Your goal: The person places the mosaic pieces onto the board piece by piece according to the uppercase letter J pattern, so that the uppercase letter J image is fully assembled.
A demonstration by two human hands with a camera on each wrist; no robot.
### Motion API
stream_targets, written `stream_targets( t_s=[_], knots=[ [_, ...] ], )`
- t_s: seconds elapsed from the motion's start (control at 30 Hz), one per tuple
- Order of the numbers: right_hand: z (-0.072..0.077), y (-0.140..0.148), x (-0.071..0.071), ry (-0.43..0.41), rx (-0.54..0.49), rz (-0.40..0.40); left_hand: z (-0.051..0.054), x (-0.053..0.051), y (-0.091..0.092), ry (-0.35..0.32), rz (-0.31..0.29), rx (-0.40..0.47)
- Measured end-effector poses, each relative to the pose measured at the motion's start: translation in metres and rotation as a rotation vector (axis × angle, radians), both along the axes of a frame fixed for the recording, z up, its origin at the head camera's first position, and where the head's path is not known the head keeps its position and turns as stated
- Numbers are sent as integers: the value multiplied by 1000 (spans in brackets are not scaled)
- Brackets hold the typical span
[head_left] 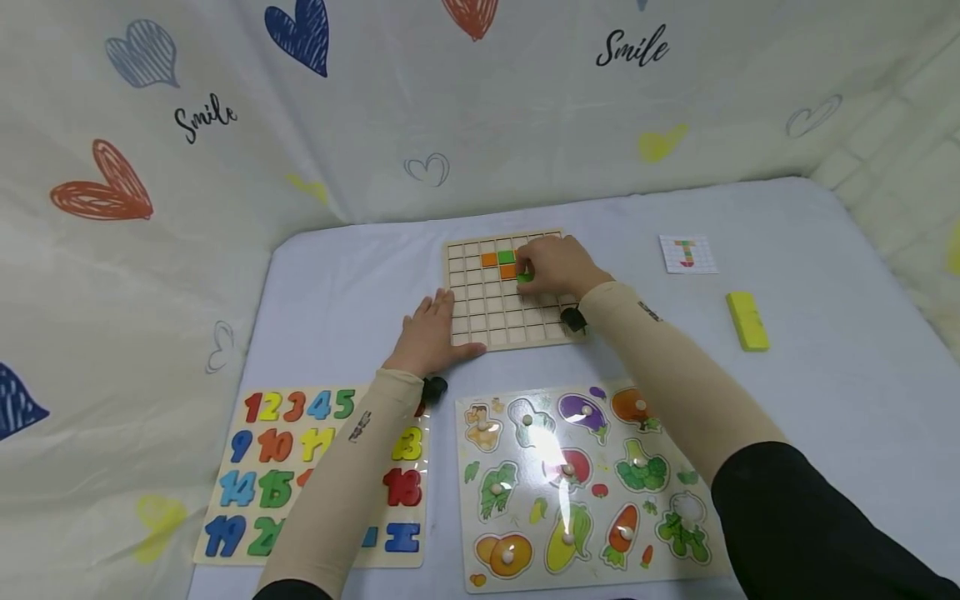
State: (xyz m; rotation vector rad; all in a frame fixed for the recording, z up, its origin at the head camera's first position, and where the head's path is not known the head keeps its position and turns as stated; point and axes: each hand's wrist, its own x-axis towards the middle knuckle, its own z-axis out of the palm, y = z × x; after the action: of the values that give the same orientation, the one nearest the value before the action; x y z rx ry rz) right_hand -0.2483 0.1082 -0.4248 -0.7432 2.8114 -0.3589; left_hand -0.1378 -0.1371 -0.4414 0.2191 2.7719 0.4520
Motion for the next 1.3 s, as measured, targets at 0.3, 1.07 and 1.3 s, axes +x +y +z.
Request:
stream_targets(
  t_s=[0.3, 1.07, 1.3],
  knots=[
    [-1, -14, 3, -29, 3, -4, 2, 0, 1, 4, -10, -12],
    [-4, -18, 6, -20, -13, 11, 4, 2, 1, 0, -8, -6],
    [-2, 4, 5, -21, 12, -5, 2, 1, 0, -4, -8, -5]
  ],
)
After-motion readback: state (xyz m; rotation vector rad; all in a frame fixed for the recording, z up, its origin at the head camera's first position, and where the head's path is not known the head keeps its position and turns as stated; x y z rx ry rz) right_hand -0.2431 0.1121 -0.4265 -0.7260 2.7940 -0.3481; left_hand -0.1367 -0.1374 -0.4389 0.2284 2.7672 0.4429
